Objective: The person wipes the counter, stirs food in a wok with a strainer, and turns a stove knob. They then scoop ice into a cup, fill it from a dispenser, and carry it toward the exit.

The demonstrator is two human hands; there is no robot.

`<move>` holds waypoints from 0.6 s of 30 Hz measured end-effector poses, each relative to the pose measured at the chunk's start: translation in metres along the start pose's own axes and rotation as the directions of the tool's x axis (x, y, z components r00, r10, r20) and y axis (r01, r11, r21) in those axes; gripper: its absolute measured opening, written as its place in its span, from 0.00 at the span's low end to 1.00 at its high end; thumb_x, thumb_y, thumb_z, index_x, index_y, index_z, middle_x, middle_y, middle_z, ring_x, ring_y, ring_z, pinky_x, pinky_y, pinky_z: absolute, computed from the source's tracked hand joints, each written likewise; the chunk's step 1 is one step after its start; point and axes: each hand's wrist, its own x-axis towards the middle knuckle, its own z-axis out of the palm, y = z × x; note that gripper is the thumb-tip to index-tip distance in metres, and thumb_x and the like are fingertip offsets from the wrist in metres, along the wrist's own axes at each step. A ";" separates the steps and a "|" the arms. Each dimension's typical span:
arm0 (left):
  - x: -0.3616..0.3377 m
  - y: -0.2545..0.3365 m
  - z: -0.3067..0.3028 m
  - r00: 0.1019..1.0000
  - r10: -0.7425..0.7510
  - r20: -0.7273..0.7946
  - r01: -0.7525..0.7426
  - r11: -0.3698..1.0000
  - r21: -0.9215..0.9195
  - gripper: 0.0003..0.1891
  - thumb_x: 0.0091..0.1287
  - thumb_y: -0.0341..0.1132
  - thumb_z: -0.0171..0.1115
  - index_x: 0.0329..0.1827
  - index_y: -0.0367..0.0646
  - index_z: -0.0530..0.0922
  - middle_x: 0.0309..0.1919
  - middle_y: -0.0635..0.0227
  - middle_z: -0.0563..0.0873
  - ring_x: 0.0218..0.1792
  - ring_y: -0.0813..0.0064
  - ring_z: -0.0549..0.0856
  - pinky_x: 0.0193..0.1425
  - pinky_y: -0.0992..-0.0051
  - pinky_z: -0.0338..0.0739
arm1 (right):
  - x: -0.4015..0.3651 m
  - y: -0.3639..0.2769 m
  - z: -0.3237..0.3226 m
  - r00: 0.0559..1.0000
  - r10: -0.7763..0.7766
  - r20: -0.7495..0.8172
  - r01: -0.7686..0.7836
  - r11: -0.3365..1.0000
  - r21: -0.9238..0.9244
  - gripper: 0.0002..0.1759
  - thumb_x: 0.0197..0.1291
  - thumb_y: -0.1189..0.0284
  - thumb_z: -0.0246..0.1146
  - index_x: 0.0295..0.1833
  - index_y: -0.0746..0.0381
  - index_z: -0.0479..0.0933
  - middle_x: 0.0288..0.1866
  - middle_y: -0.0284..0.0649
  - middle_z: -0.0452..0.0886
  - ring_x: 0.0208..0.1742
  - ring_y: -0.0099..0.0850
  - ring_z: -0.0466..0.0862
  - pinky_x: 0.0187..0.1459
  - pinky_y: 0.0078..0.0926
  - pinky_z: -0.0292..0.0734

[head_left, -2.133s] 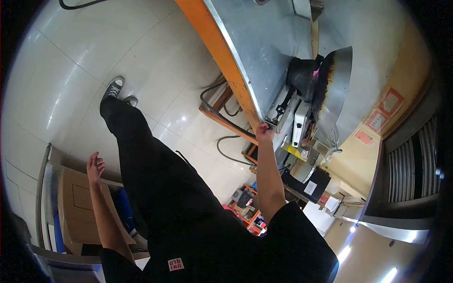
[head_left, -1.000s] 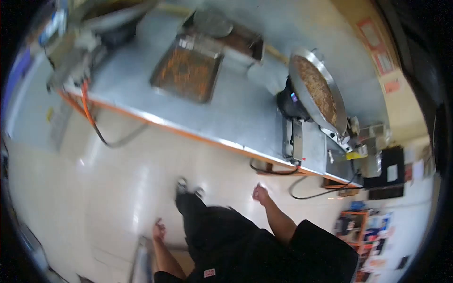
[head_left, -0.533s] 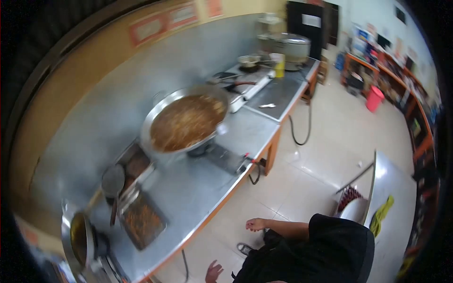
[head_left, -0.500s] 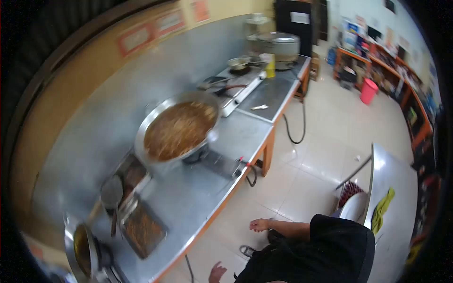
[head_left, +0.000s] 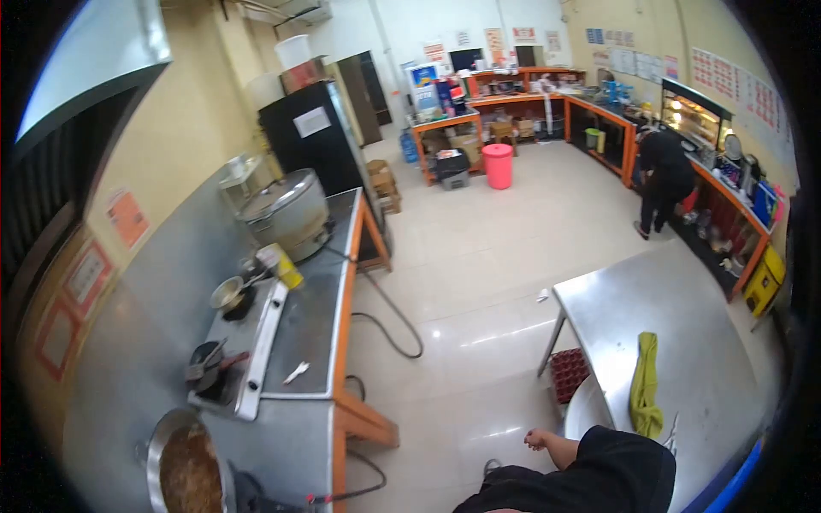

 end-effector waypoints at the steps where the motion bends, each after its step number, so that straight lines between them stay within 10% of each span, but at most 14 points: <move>1: 0.026 0.033 0.010 0.999 0.052 0.016 -0.053 0.993 0.108 0.13 0.68 0.37 0.52 0.50 0.44 0.79 0.30 0.63 0.84 0.15 0.81 0.72 0.17 0.78 0.68 | -0.013 -0.010 -0.028 1.000 0.001 -0.028 0.002 0.996 0.091 0.16 0.59 0.65 0.53 0.44 0.65 0.77 0.33 0.43 0.81 0.27 0.32 0.78 0.28 0.32 0.76; 4: 0.114 0.140 0.037 0.947 0.319 0.046 -0.316 0.890 0.328 0.13 0.68 0.37 0.52 0.50 0.44 0.79 0.32 0.62 0.85 0.15 0.81 0.73 0.17 0.78 0.68 | -0.016 -0.034 -0.111 1.000 0.004 -0.006 0.000 0.894 0.448 0.15 0.59 0.66 0.54 0.45 0.64 0.75 0.31 0.42 0.79 0.26 0.31 0.77 0.27 0.31 0.76; 6: 0.123 0.249 0.078 0.935 0.351 -0.052 -0.351 0.936 0.015 0.11 0.66 0.39 0.58 0.46 0.47 0.81 0.23 0.68 0.82 0.15 0.83 0.72 0.15 0.82 0.67 | 0.066 0.013 -0.150 0.988 -0.045 0.151 -0.090 0.627 0.774 0.15 0.60 0.67 0.53 0.47 0.64 0.75 0.30 0.41 0.77 0.26 0.30 0.77 0.28 0.31 0.76; 7: 0.127 0.300 0.095 0.943 0.334 0.007 -0.333 0.942 -0.035 0.11 0.66 0.41 0.58 0.46 0.47 0.81 0.25 0.67 0.83 0.16 0.83 0.73 0.16 0.82 0.67 | 0.096 0.031 -0.163 0.565 -0.723 0.398 -0.283 0.284 0.916 0.15 0.62 0.68 0.51 0.50 0.63 0.74 0.31 0.40 0.76 0.27 0.28 0.77 0.29 0.30 0.76; 9: 0.141 0.387 0.131 0.914 0.376 0.150 -0.368 0.926 -0.081 0.13 0.67 0.44 0.59 0.47 0.47 0.80 0.30 0.68 0.83 0.19 0.85 0.74 0.20 0.83 0.69 | 0.076 -0.057 -0.176 0.980 -0.162 0.114 0.033 0.701 0.713 0.15 0.63 0.68 0.50 0.51 0.62 0.74 0.33 0.39 0.77 0.28 0.28 0.78 0.31 0.29 0.77; 10: 0.144 0.427 0.154 0.873 0.427 0.236 -0.420 0.904 -0.086 0.14 0.67 0.44 0.58 0.49 0.47 0.79 0.32 0.70 0.83 0.21 0.86 0.75 0.23 0.83 0.70 | 0.049 -0.116 -0.184 0.987 0.152 -0.051 -0.103 0.844 0.526 0.15 0.64 0.68 0.50 0.52 0.61 0.73 0.34 0.39 0.78 0.29 0.28 0.78 0.31 0.29 0.77; 12: 0.127 0.516 0.203 0.763 0.436 0.478 -0.529 0.846 0.071 0.16 0.69 0.44 0.57 0.54 0.46 0.77 0.38 0.73 0.82 0.31 0.86 0.77 0.35 0.83 0.74 | 0.079 -0.180 -0.201 0.997 0.077 -0.006 -0.061 0.828 0.557 0.15 0.63 0.68 0.52 0.52 0.61 0.74 0.36 0.38 0.79 0.30 0.29 0.79 0.32 0.29 0.78; 15: 0.099 0.612 0.281 0.451 0.410 0.793 -0.681 0.732 0.008 0.18 0.71 0.49 0.51 0.54 0.48 0.77 0.38 0.75 0.80 0.42 0.83 0.76 0.45 0.81 0.71 | 0.142 -0.245 -0.248 0.994 -0.102 -0.032 0.106 0.892 0.440 0.15 0.62 0.67 0.56 0.52 0.61 0.75 0.42 0.39 0.81 0.35 0.29 0.82 0.36 0.29 0.79; 17: 0.083 0.672 0.321 -0.004 0.296 0.955 -0.776 0.602 -0.190 0.19 0.73 0.49 0.48 0.54 0.44 0.76 0.38 0.75 0.80 0.41 0.83 0.76 0.45 0.80 0.72 | 0.176 -0.281 -0.279 0.981 -0.186 -0.046 0.191 0.925 0.327 0.16 0.61 0.66 0.56 0.52 0.61 0.75 0.43 0.40 0.81 0.37 0.29 0.82 0.37 0.30 0.80; 18: 0.079 0.693 0.332 -0.094 0.164 0.982 -0.714 0.676 -0.181 0.19 0.73 0.49 0.48 0.53 0.43 0.76 0.39 0.74 0.79 0.42 0.83 0.76 0.47 0.80 0.72 | 0.186 -0.290 -0.301 0.987 -0.154 -0.043 0.160 0.938 0.306 0.15 0.62 0.66 0.56 0.51 0.61 0.75 0.43 0.40 0.81 0.37 0.30 0.82 0.37 0.30 0.79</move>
